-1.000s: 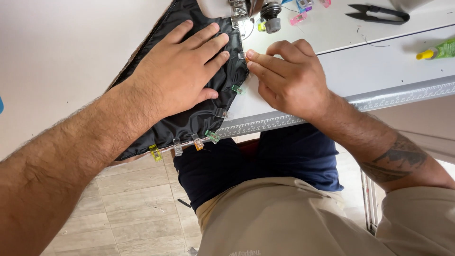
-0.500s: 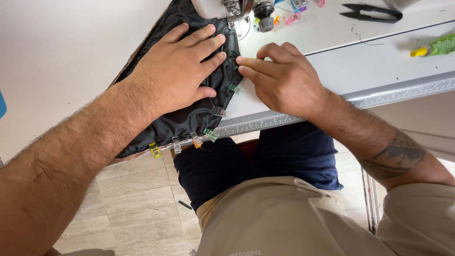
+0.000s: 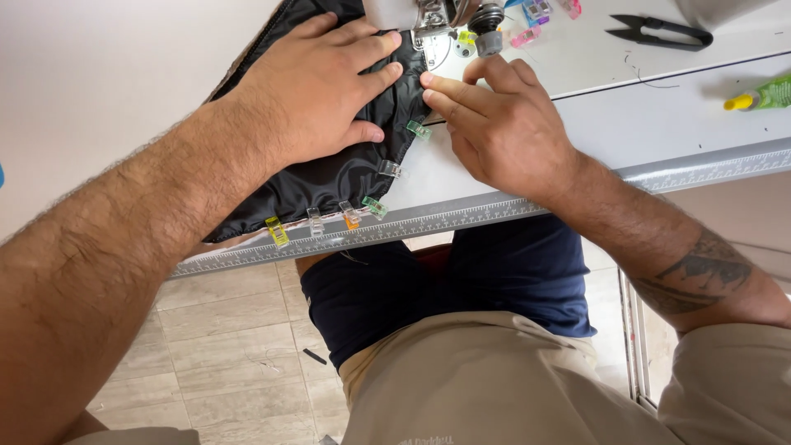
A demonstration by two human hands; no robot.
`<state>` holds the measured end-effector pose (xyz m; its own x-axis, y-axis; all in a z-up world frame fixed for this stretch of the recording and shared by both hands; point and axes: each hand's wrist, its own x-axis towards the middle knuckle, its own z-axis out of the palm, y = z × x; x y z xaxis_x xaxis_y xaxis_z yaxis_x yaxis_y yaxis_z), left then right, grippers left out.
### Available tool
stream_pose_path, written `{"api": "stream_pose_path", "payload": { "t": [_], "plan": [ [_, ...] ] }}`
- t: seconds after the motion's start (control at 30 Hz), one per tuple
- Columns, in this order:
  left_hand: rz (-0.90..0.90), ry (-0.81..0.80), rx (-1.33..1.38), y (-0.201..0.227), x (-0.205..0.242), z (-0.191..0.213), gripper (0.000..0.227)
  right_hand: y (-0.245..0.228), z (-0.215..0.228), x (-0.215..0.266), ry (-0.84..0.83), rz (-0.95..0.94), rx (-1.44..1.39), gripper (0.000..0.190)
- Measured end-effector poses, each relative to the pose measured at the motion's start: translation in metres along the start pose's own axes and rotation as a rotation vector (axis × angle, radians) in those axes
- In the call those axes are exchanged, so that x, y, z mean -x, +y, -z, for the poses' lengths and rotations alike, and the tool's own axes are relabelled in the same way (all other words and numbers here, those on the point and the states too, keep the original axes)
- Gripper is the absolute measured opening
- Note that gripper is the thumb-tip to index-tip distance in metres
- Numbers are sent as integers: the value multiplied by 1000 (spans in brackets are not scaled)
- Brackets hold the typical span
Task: Assembling leather and fabric components by pinning, sewing with an industrial machine, and trimming excess material with scissors.
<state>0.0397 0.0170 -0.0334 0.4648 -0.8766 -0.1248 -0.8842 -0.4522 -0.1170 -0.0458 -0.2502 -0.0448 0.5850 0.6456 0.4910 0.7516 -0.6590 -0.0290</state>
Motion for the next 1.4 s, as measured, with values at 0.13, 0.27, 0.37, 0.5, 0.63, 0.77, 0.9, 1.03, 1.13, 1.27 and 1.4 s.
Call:
{"api": "stream_pose_path", "payload": {
  "t": [0.13, 0.27, 0.37, 0.5, 0.63, 0.77, 0.9, 1.03, 1.13, 1.27, 1.4],
  "plan": [
    [-15, 47, -28, -8, -3, -3, 77, 2, -7, 0, 22, -18, 33, 29],
    [-6, 56, -93, -2, -2, 6, 82, 1, -4, 4, 53, -29, -23, 33],
    [-39, 133, -170, 9, 5, 18, 72, 1, 0, 5, 138, -4, -64, 22],
    [-99, 163, -297, 16, 10, 21, 54, 4, 1, 8, 156, 35, -119, 17],
    [-109, 194, -302, 17, 8, 27, 49, 7, 0, 11, 162, 53, -83, 15],
    [-84, 194, -145, 15, 7, 25, 47, 8, -2, 13, 111, 43, -57, 22],
    [-69, 159, -98, 16, 9, 26, 47, 9, 0, 13, 100, 74, -61, 27],
    [-79, 204, -54, 14, 10, 21, 48, 6, -2, 10, 81, 30, -14, 28],
    [-73, 203, -34, 14, 11, 21, 48, 5, -3, 8, 111, 13, -37, 27],
    [-76, 211, -54, 14, 12, 19, 49, 1, 5, 6, 147, 16, -76, 20],
    [-70, 210, -2, 14, 11, 16, 46, 2, 0, 10, 61, 62, -40, 33]
  ]
}}
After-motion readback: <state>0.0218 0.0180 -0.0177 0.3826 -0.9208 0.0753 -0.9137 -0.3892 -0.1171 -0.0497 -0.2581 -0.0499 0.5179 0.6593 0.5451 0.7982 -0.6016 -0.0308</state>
